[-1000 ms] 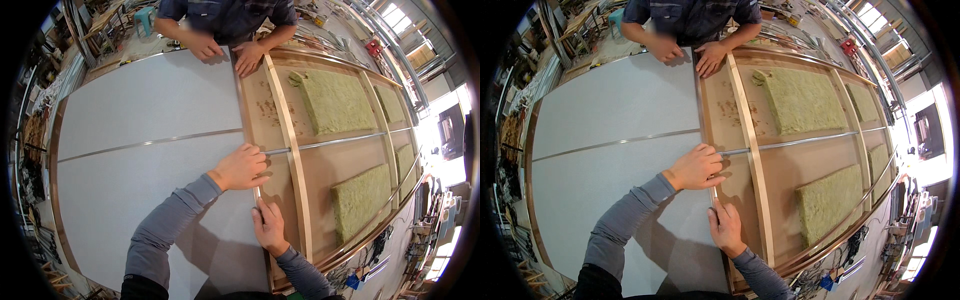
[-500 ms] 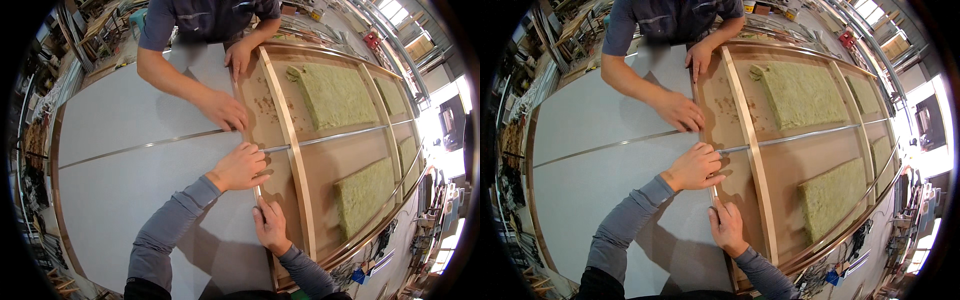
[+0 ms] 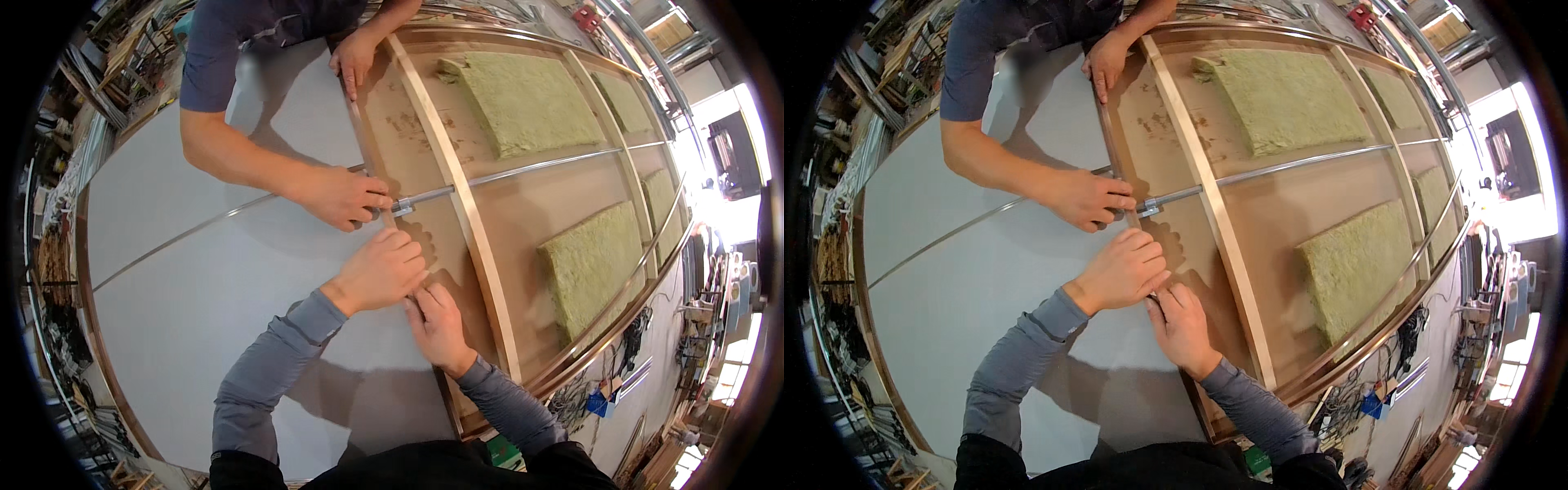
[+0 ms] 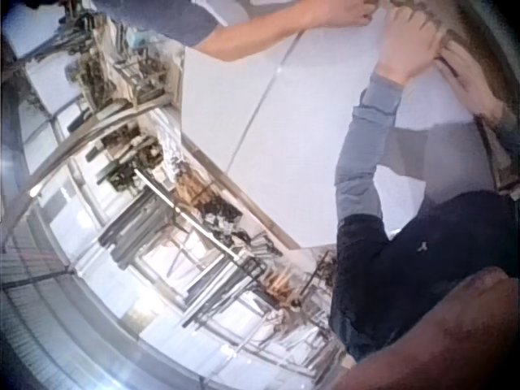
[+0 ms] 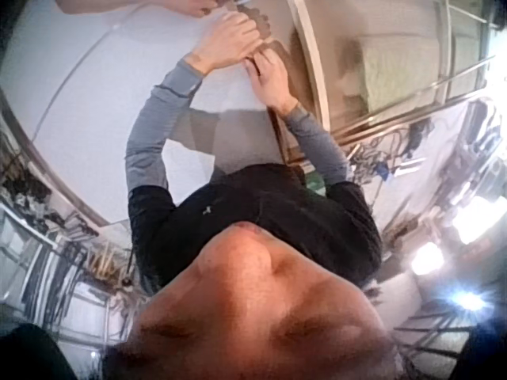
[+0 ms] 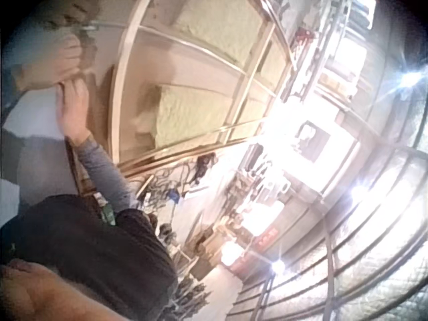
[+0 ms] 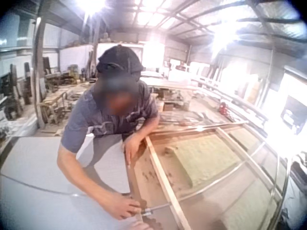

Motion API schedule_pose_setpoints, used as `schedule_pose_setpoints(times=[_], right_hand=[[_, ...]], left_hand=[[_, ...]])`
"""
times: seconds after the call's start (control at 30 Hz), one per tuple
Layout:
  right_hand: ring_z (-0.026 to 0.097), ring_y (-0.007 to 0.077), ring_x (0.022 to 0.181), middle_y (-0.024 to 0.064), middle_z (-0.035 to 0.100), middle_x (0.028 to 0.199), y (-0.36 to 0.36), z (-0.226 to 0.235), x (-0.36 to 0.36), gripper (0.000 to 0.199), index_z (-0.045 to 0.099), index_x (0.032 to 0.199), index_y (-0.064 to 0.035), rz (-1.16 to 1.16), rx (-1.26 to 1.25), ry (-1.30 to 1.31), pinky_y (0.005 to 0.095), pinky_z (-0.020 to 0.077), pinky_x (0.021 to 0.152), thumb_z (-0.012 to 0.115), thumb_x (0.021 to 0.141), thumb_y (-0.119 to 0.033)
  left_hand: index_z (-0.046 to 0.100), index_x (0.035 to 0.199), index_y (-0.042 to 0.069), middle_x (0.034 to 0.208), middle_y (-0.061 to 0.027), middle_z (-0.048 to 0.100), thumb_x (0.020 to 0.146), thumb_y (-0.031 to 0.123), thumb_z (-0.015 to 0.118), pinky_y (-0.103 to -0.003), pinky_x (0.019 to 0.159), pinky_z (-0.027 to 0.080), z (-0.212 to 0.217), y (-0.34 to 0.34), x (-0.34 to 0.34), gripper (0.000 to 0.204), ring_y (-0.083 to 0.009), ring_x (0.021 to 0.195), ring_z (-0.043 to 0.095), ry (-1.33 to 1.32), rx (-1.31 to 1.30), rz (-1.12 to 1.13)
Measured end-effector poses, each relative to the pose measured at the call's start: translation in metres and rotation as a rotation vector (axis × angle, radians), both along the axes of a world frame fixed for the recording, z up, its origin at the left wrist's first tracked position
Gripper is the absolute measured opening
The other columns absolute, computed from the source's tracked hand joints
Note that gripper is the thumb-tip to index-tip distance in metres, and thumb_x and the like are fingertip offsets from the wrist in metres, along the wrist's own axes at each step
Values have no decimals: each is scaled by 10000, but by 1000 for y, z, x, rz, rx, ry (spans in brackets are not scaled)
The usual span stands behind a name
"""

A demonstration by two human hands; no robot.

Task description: The person positions a large gray panel onto a wooden frame, then uses a pneumatic nail gun to secure metal trim pieces along the edges. A coworker assists by holding the panel and placing additional trim. The person also applies sealant along the frame joints using a caulking gun.

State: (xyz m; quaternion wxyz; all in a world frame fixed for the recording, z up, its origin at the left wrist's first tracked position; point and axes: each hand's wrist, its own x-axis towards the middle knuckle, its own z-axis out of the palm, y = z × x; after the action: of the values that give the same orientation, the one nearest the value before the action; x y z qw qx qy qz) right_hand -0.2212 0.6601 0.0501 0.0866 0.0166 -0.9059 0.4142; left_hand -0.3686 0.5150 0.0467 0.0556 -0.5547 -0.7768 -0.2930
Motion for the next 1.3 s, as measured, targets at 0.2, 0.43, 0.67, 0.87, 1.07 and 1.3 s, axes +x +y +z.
schedule_pose_setpoints(times=[0.2, 0.43, 0.67, 0.87, 1.07, 1.3], right_hand=[[594, 354, 896, 148, 583, 976, 2, 4, 3, 174, 710, 1115, 1, -5, -6, -24, 449, 503, 781, 747, 957, -60], [579, 359, 930, 132, 574, 1024, 2, 0, 8, 187, 689, 1103, -20, -20, 11, -14, 477, 474, 814, 760, 945, -88], [581, 360, 935, 136, 581, 1040, 4, -3, 3, 196, 675, 1111, -25, -7, -12, 2, 478, 480, 825, 757, 951, -102], [587, 362, 927, 139, 589, 1024, 1, -5, 5, 172, 682, 1086, -17, -29, -12, -19, 480, 487, 819, 756, 953, -97], [595, 371, 944, 144, 598, 1035, -1, -1, 4, 189, 687, 1106, -6, -13, -5, -11, 477, 493, 830, 754, 955, -98], [597, 401, 984, 189, 599, 1065, 16, -1, 17, 321, 669, 1294, -1, 58, -62, -67, 488, 504, 855, 698, 991, -104]], left_hand=[[655, 801, 107, 864, -36, 585, 974, 275, 680, -422, 924, 457, 6, 3, -3, 242, -258, 938, 560, 40, -62, -19], [666, 802, 108, 851, -37, 590, 979, 290, 680, -417, 909, 451, 15, 7, -4, 255, -257, 912, 556, -3, -146, -53], [653, 807, 105, 858, -44, 581, 985, 304, 689, -424, 908, 444, 11, 7, -3, 269, -262, 920, 552, -30, -111, -6], [651, 814, 100, 876, -45, 579, 985, 312, 686, -430, 918, 447, 7, 7, -2, 275, -268, 939, 550, -9, -86, -1], [662, 808, 110, 872, -38, 586, 983, 319, 678, -427, 912, 447, 11, 4, -3, 274, -262, 937, 552, 17, -75, -6], [674, 807, 143, 885, -49, 583, 903, 305, 714, -453, 896, 442, 5, 9, 0, 192, -275, 934, 552, 188, -205, -49]])
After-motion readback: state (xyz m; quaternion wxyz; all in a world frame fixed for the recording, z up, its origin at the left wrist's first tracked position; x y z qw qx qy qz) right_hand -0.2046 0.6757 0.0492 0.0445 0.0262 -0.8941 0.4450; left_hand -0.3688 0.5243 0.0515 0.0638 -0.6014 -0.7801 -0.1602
